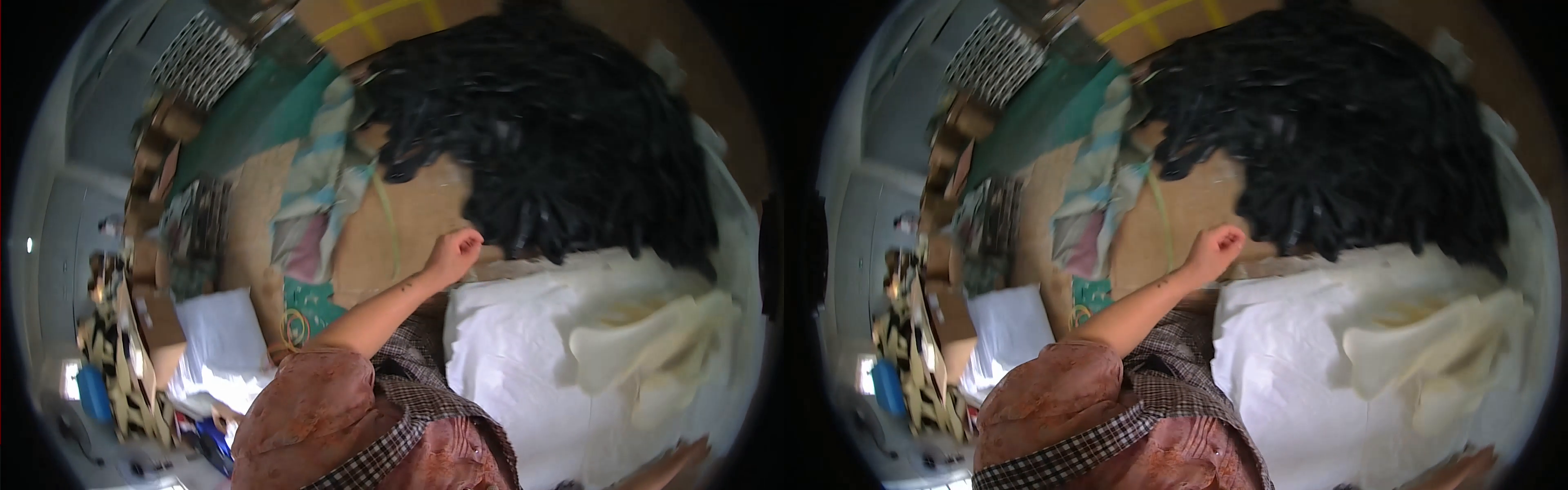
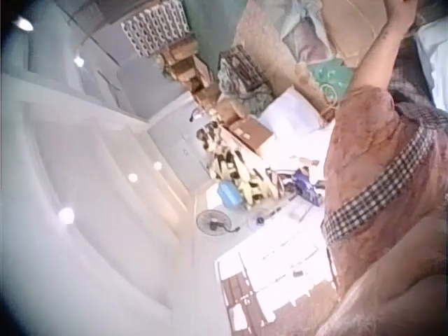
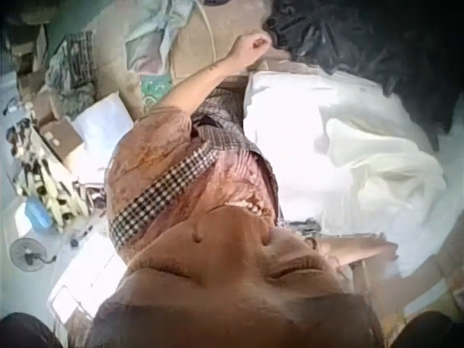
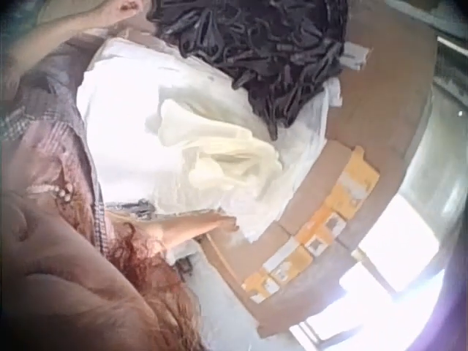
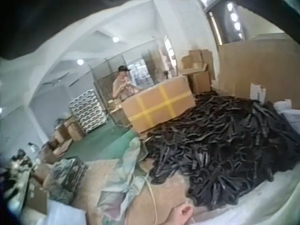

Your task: Sort, organize, and pack white foam padding parts into bags and boxes at a factory workstation.

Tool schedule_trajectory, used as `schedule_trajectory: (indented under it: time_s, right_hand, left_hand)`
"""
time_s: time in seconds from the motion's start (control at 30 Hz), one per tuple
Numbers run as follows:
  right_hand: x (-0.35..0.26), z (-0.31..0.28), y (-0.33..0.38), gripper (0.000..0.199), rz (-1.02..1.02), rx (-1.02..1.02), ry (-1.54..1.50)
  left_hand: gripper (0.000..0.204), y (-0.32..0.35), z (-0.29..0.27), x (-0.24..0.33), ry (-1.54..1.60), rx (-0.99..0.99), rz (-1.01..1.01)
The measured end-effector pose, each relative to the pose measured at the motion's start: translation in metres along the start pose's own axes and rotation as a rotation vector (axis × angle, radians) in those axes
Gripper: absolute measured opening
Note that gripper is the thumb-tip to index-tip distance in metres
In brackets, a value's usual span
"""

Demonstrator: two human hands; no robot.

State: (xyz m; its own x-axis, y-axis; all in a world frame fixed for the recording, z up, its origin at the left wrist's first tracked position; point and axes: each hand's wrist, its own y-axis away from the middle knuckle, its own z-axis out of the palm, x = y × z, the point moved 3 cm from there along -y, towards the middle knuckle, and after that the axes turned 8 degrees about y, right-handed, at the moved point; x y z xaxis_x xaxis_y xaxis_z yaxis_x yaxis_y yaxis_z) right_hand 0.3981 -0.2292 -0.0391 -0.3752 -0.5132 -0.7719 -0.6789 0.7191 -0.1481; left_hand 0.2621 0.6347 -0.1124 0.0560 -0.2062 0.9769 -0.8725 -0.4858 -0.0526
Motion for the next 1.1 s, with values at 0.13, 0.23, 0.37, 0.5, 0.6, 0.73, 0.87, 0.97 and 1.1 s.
schedule_trajectory:
  time_s: [0.13, 0.23, 0.37, 0.5, 0.6, 0.73, 0.87, 0.97, 1.1]
  right_hand:
    - [-0.061, 0.062, 0.068, 0.045, -0.391, 0.306, -0.126]
    - [-0.270, 0.168, 0.355, 0.035, -0.632, -0.389, -0.215]
    - [-0.321, 0.329, 0.644, 0.033, -0.613, -1.389, -0.402]
    - [-0.410, 0.436, 0.873, 0.030, -1.220, -1.455, -0.356]
    - [-0.459, 0.504, 0.964, 0.040, -1.648, -1.016, -0.384]
    - [-0.406, 0.522, 1.094, 0.034, -2.026, -1.505, 0.533]
    - [-0.299, 0.429, 1.104, 0.018, -2.047, -2.195, 0.590]
    - [-0.291, 0.372, 1.065, 0.020, -2.325, -1.800, 0.543]
    - [-0.338, 0.408, 1.083, 0.021, -1.581, -2.031, 0.100]
  left_hand:
    - [0.007, 0.005, -0.184, -0.054, -0.079, 0.446, -0.037]
    - [0.010, 0.010, -0.300, -0.090, -0.349, 0.676, -0.048]
    - [0.021, 0.001, -0.381, -0.166, -0.342, 0.326, -0.395]
    - [0.064, -0.022, -0.424, -0.183, -0.756, 0.225, -0.550]
    - [0.074, -0.021, -0.490, -0.169, -0.875, 0.518, -0.435]
    - [0.075, 0.115, -0.698, -0.206, -0.653, 1.010, -0.338]
    - [0.043, 0.152, -0.725, -0.230, -0.119, 1.126, -0.733]
    - [0.015, 0.092, -0.653, -0.199, -0.541, 0.938, -0.387]
    - [0.009, 0.016, -0.536, -0.162, -0.222, 0.498, 0.014]
